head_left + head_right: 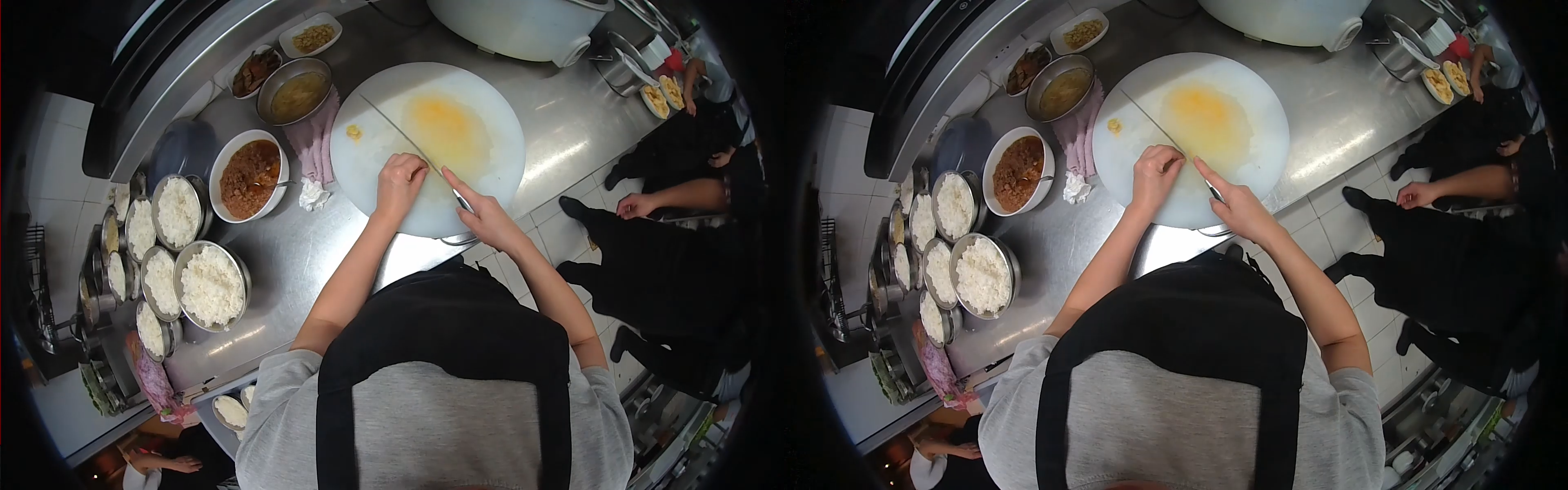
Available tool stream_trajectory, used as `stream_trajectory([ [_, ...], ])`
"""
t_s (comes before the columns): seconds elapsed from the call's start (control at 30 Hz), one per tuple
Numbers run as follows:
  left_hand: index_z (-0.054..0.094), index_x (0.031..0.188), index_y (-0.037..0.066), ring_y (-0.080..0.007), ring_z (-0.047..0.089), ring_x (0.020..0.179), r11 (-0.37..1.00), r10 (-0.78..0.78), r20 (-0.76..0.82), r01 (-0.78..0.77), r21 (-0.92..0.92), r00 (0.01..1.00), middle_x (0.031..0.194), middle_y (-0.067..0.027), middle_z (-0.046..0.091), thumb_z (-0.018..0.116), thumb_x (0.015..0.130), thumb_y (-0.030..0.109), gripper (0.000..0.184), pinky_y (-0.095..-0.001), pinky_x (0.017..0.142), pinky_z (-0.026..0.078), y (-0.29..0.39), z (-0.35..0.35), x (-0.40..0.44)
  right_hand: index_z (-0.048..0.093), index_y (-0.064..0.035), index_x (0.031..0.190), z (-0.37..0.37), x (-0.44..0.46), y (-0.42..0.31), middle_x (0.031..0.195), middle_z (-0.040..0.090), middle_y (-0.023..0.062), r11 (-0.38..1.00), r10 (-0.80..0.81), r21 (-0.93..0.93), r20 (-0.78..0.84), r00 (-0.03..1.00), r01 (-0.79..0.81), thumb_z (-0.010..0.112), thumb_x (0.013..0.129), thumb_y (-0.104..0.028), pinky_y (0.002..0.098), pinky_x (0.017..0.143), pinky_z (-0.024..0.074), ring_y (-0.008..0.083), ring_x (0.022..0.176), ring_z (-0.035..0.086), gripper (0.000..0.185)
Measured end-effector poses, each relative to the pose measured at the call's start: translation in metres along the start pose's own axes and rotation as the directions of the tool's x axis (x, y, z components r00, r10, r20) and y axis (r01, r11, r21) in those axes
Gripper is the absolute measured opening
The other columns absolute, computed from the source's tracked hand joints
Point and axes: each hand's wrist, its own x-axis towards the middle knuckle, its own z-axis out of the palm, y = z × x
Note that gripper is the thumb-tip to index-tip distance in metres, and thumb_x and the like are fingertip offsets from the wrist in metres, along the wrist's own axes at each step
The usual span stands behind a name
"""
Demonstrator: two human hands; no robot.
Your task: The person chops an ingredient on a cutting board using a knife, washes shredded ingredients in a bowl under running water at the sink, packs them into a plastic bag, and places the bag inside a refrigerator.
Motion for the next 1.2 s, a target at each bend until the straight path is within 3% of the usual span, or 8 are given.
stream_trajectory([
  [0.07,0.062,0.072,0.002,-0.0248,0.057,0.073,1.0,-0.003,0.008,0.002,0.026,1.0,0.075,-0.0085,0.061,0.065,0.068,0.003,0.005,-0.0327,0.064,0.046,0.001,-0.001,0.0,0.022,-0.0229,0.14,0.0,-0.001,-0.003,0.093,0.058,0.0268,0.994,0.098,-0.05,0.076,0.992,-0.094,0.045,0.079,-0.002,0.0407,0.079,0.0428,0.039,0.082,0.058,0.068],
  [0.17,0.062,0.072,0.002,-0.025,0.057,0.073,1.0,0.008,-0.006,-0.008,0.006,1.0,0.075,-0.0084,0.061,0.065,0.067,0.002,0.005,-0.0329,0.064,0.046,0.001,-0.001,0.0,0.022,-0.0227,0.14,0.004,0.001,0.002,0.082,0.057,0.0269,0.997,0.074,-0.042,0.058,0.996,-0.072,0.045,0.078,-0.002,0.0423,0.074,0.0423,0.0393,0.075,0.057,0.069],
  [0.3,0.062,0.072,0.002,-0.0249,0.057,0.072,0.999,0.029,-0.012,-0.028,0.026,1.0,0.075,-0.0084,0.061,0.065,0.067,0.001,0.006,-0.0329,0.064,0.046,0.0,0.0,0.0,0.022,-0.0218,0.14,0.007,0.012,0.002,0.094,0.058,0.0266,0.998,0.048,-0.032,0.045,0.998,-0.047,0.045,0.078,-0.001,0.0398,0.08,0.0428,0.0393,0.085,0.058,0.069],
  [0.4,0.062,0.073,0.002,-0.0248,0.057,0.072,1.0,0.002,0.003,-0.002,0.008,1.0,0.074,-0.0083,0.061,0.064,0.068,0.001,0.006,-0.0327,0.063,0.046,0.001,-0.001,0.0,0.023,-0.0209,0.14,0.01,0.017,0.009,0.109,0.055,0.0254,0.987,0.08,0.138,0.025,0.997,-0.082,0.045,0.078,-0.001,0.0373,0.087,0.0413,0.0392,0.096,0.055,0.068],
  [0.47,0.062,0.073,0.002,-0.0248,0.057,0.072,0.999,-0.033,-0.012,0.032,-0.018,0.999,0.074,-0.0083,0.061,0.064,0.068,0.001,0.006,-0.0325,0.063,0.046,0.002,-0.002,-0.002,0.023,-0.0203,0.139,0.011,0.014,0.017,0.121,0.049,0.0234,0.993,-0.1,0.049,-0.088,0.991,0.105,0.045,0.079,-0.002,0.0356,0.093,0.0384,0.0389,0.106,0.051,0.067],
  [0.6,0.062,0.073,0.002,-0.0251,0.057,0.073,1.0,-0.009,-0.012,0.009,0.003,1.0,0.074,-0.0083,0.061,0.064,0.068,0.001,0.006,-0.0327,0.064,0.046,0.001,0.0,-0.001,0.022,-0.0212,0.14,-0.002,0.004,0.003,0.112,0.054,0.0246,0.999,-0.029,0.013,-0.006,1.0,0.029,0.045,0.079,-0.002,0.037,0.089,0.0407,0.0392,0.099,0.054,0.067],
  [0.67,0.063,0.073,0.002,-0.0253,0.057,0.074,0.999,0.022,0.0,-0.022,0.027,1.0,0.075,-0.0081,0.061,0.064,0.068,0.001,0.006,-0.033,0.066,0.046,-0.001,0.0,-0.001,0.022,-0.0222,0.14,-0.004,0.003,0.0,0.103,0.058,0.0252,0.995,0.101,-0.023,0.104,0.989,-0.099,0.045,0.079,-0.003,0.0389,0.084,0.0425,0.0393,0.092,0.057,0.068],
  [1.2,0.063,0.072,0.002,-0.0254,0.056,0.074,0.998,0.025,-0.011,-0.024,0.057,1.0,0.076,-0.0076,0.06,0.064,0.067,0.001,0.006,-0.0332,0.067,0.046,0.002,-0.002,0.0,0.022,-0.0209,0.14,0.0,-0.002,-0.001,0.098,0.058,0.0264,0.999,0.042,-0.006,0.057,0.998,-0.042,0.044,0.079,-0.001,0.0396,0.081,0.0429,0.0388,0.088,0.057,0.068],
])
